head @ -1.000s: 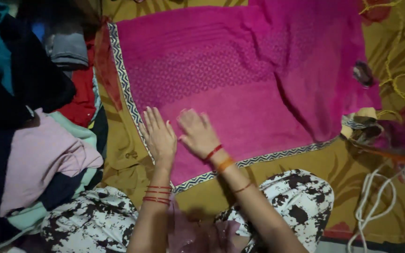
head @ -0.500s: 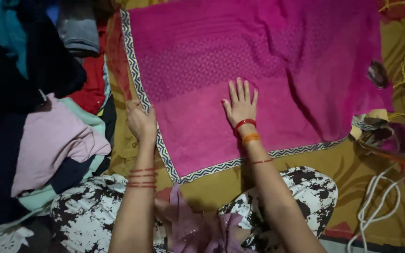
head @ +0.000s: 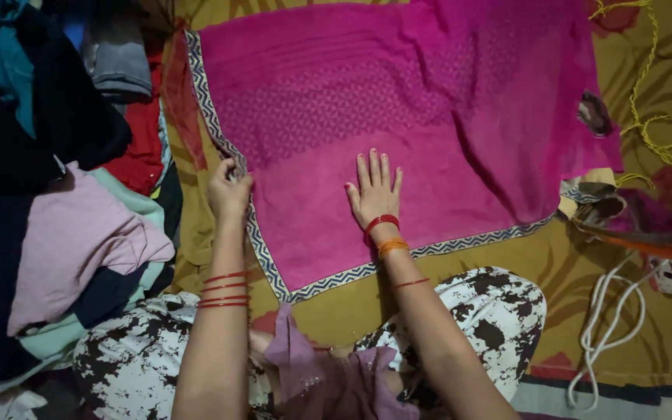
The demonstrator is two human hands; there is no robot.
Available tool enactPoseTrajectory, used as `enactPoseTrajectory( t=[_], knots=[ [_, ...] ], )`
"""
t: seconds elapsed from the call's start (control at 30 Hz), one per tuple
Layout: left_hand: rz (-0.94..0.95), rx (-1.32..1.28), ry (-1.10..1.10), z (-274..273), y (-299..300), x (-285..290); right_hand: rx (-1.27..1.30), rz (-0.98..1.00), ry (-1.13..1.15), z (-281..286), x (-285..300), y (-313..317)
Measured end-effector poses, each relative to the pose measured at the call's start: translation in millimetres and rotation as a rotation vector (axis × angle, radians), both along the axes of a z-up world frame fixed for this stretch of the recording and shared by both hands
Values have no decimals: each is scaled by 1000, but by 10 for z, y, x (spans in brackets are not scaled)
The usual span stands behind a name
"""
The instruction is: Ironing a pink garment on a flat surface.
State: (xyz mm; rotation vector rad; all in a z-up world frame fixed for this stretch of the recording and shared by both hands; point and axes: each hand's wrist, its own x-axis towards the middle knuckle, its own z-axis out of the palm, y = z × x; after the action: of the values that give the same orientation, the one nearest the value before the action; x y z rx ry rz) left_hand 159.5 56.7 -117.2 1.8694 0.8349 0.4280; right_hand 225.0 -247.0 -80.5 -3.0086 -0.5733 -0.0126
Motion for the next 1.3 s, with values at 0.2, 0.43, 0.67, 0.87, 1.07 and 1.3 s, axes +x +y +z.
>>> enactPoseTrajectory(
  t=[0.2, 0.43, 0.67, 0.87, 1.07, 1.3],
  knots=[
    [81, 144, 128, -105, 193, -219, -17, -10, 6, 16, -6, 13],
    [-24, 676, 139, 1035, -473, -286, 8, 5, -15, 4, -4, 111],
    [-302, 827, 427, 379, -752, -443, 84, 396, 138, 110, -499, 850],
    [-263, 774, 469, 548, -776, -440, -10, 184, 200, 368, 239, 189],
    [-266, 769, 462, 606, -784, -426, 59, -248, -5, -8, 573, -1690],
    [-509, 1047, 519, 632, -1372, -479, -65, -205, 10, 226, 139, -911]
  ],
)
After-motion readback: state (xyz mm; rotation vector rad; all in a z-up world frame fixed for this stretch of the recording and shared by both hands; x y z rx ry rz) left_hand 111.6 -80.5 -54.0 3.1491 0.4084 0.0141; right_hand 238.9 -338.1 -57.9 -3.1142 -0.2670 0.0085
